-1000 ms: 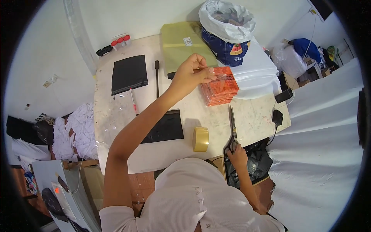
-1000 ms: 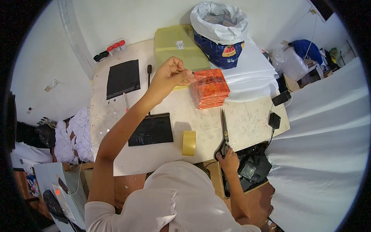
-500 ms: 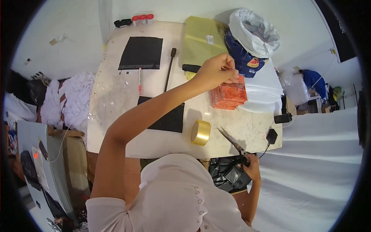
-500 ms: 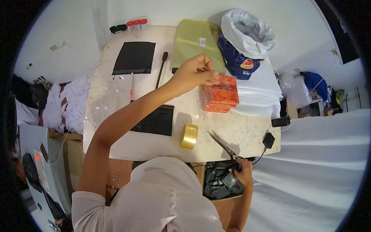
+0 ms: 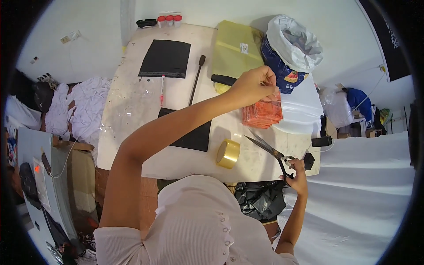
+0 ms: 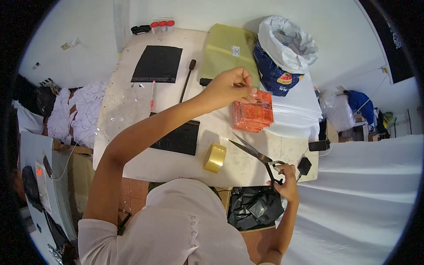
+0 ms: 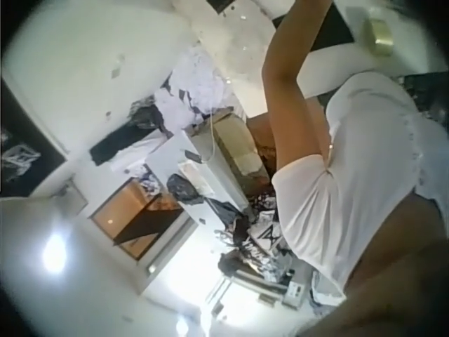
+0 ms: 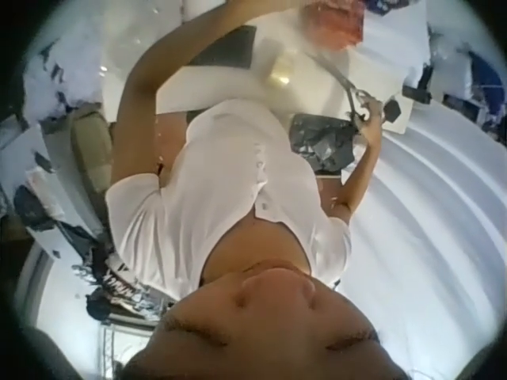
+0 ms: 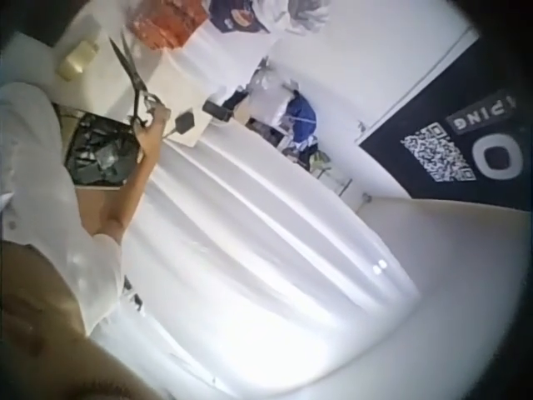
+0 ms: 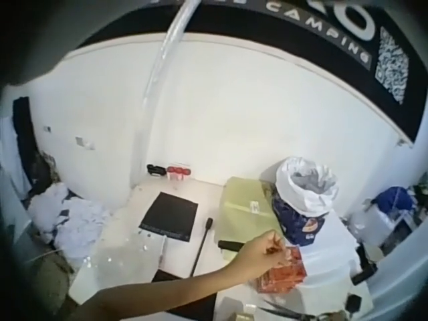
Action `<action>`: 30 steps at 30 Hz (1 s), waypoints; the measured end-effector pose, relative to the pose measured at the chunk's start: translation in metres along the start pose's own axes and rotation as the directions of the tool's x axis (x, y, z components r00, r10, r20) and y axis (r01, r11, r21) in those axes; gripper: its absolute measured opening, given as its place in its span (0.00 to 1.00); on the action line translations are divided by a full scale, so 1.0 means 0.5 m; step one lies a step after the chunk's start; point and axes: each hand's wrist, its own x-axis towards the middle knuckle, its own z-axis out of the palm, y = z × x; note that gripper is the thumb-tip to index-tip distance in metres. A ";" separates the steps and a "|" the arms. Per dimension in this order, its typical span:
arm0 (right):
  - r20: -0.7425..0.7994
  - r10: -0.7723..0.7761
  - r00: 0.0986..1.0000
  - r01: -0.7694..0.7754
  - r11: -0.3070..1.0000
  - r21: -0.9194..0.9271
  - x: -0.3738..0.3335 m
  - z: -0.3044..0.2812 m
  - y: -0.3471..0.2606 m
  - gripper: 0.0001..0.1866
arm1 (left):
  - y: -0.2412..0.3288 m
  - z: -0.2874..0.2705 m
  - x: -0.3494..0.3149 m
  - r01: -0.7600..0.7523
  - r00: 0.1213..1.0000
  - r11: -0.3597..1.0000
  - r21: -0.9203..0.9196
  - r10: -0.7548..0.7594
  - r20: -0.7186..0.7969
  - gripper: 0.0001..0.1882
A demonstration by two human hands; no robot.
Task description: The recorder is placing items into black plastic pouches, sealing them with adhesive tape, and marking them with a pen.
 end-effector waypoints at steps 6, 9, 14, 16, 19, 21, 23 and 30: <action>0.075 -0.071 0.995 0.072 0.997 -0.012 0.060 0.001 -0.009 0.28 | -0.004 0.001 0.001 -0.008 1.000 1.000 0.004 0.008 -0.008 0.09; 0.108 -0.109 0.988 0.110 0.994 0.002 0.077 -0.003 -0.018 0.27 | -0.004 0.000 0.002 -0.002 1.000 1.000 -0.005 0.002 -0.010 0.09; 0.143 -0.090 0.986 0.092 0.996 -0.007 0.093 -0.006 -0.039 0.24 | -0.003 0.003 -0.001 0.016 1.000 0.999 -0.033 -0.017 -0.009 0.09; 0.140 -0.082 0.987 0.085 0.996 -0.015 0.091 -0.003 -0.033 0.22 | -0.006 0.002 0.001 -0.001 1.000 0.998 -0.061 0.000 -0.017 0.09; 0.103 -0.086 0.991 0.087 0.996 0.001 0.083 0.008 -0.014 0.21 | -0.011 -0.001 0.002 -0.004 1.000 1.000 -0.019 0.004 -0.020 0.09; 0.095 -0.059 0.994 0.061 0.998 -0.022 0.078 0.014 -0.012 0.20 | -0.017 -0.001 0.001 -0.013 0.999 0.999 -0.045 0.010 -0.048 0.08; 0.072 -0.061 0.996 0.061 0.998 0.001 0.066 0.026 -0.001 0.20 | -0.021 0.000 0.002 -0.020 0.997 0.997 -0.072 0.015 -0.070 0.08; 0.006 0.004 1.000 -0.004 0.997 0.083 0.042 0.035 -0.022 0.22 | -0.012 -0.007 0.011 -0.100 0.976 0.969 -0.228 0.050 -0.214 0.08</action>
